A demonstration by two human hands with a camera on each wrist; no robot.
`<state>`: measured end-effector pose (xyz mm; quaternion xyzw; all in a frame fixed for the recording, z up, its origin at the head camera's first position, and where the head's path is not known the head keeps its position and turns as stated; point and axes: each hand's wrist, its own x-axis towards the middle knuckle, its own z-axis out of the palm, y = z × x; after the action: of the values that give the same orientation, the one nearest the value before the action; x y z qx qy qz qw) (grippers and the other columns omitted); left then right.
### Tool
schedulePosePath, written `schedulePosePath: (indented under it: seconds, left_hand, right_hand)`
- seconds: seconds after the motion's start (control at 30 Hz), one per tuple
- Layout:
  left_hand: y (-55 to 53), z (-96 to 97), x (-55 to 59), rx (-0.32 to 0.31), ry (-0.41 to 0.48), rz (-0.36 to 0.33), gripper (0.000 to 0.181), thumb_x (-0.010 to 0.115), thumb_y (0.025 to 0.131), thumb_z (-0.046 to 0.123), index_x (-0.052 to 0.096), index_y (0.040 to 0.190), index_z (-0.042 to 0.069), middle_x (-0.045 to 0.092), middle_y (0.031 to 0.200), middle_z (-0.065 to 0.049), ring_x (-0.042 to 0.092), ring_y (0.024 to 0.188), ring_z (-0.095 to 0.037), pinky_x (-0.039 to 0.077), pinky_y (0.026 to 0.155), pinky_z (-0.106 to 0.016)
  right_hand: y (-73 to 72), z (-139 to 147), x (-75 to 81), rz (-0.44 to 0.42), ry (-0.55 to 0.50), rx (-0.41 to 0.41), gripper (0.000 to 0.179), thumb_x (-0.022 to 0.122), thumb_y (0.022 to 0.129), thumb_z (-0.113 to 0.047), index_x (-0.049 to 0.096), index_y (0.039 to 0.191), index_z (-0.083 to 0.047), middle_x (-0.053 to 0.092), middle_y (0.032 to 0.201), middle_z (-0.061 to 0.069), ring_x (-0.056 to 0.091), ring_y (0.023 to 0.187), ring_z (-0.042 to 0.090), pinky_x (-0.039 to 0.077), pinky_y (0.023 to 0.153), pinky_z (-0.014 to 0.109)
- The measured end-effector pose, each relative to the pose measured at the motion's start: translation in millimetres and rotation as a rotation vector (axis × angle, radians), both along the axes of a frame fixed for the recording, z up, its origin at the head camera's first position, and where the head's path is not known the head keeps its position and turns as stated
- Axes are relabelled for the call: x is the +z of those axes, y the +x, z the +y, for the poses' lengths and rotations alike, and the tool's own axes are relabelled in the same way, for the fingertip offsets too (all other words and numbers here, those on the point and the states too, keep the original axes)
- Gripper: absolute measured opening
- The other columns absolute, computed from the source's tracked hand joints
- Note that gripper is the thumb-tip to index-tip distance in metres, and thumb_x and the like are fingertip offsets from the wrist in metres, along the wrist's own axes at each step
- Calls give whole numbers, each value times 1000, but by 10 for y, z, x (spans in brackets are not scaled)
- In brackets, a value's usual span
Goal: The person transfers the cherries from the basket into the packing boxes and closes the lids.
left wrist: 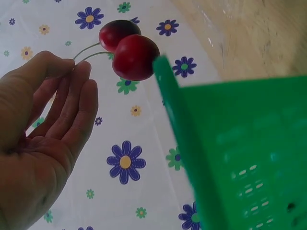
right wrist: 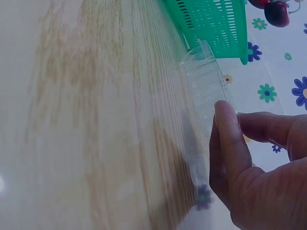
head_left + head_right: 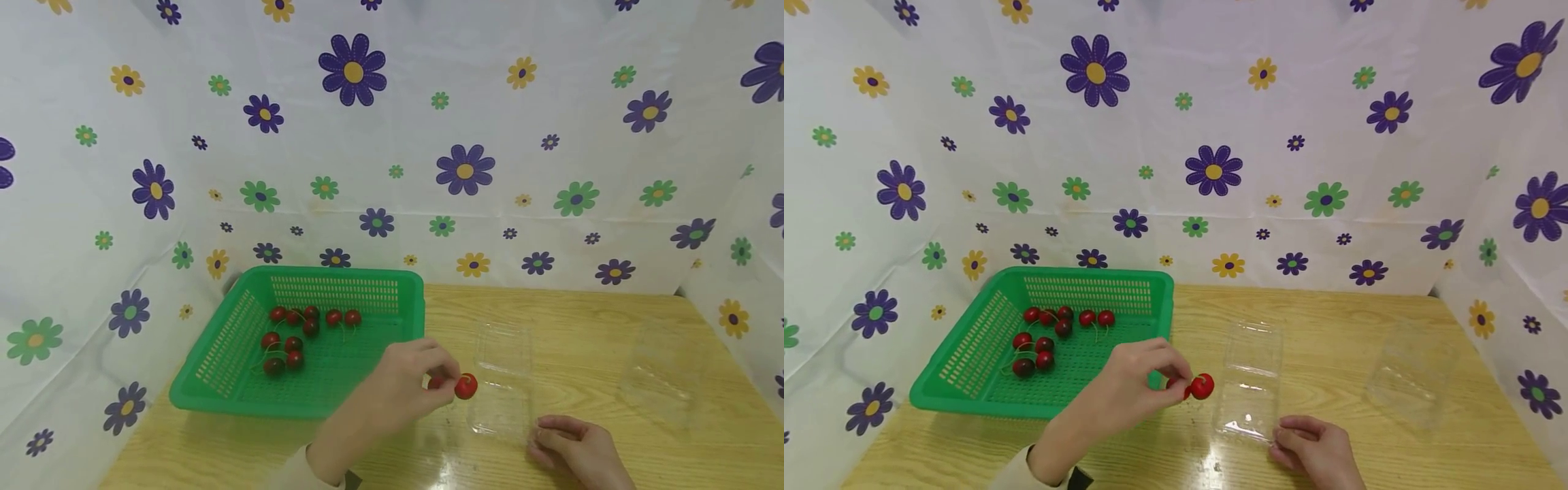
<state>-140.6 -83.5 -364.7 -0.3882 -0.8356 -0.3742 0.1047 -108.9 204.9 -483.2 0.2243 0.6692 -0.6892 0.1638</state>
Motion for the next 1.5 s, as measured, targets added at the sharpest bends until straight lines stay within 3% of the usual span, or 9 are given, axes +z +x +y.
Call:
schedulePosePath:
  seconds: [0.27,0.5,0.7,0.9,1.13,1.27,1.5]
  left_hand:
    - [84,206,-135,6,48,-53,14,72,82,-8,71,86,6,69,87,-3,64,76,-9,54,71,-11]
    - [159,403,-255,64,59,-163,13,73,86,-3,72,89,9,69,90,0,63,80,-4,54,74,-10]
    - [193,564,-398,77,99,-219,13,72,86,-3,71,89,10,69,92,2,64,85,5,51,77,-6]
    - [222,702,-546,80,155,-253,11,71,89,-1,71,90,10,68,94,2,66,86,6,53,78,-7]
    - [193,858,-664,117,298,-457,7,71,91,4,74,91,11,71,95,6,66,82,9,56,77,-11]
    - [179,925,-723,135,385,-516,6,71,90,2,74,91,7,73,94,2,67,80,7,57,74,-13]
    - [130,989,-791,258,487,-687,5,72,88,3,74,91,7,73,87,7,68,75,5,56,69,-13]
  right_hand:
    - [-3,-24,13,2,2,-10,34,69,91,5,61,122,15,76,87,9,75,78,18,64,74,28]
    - [-9,-13,18,-4,30,13,39,69,93,2,57,127,16,76,91,9,76,82,21,64,76,30]
    - [-16,6,3,-17,12,17,42,70,93,0,56,130,15,76,94,8,77,82,22,64,77,31]
    - [-10,9,0,-19,5,10,41,69,93,1,57,128,15,77,94,9,77,83,21,64,76,30]
    - [6,27,1,-2,-2,29,45,71,92,-2,55,130,15,78,99,11,77,84,21,63,77,29]
    - [16,34,-7,8,2,40,48,72,92,-3,53,131,17,78,100,12,77,84,21,63,77,29]
    - [2,44,-21,-9,-8,8,43,72,91,-1,57,128,16,78,95,11,77,82,21,64,75,30]
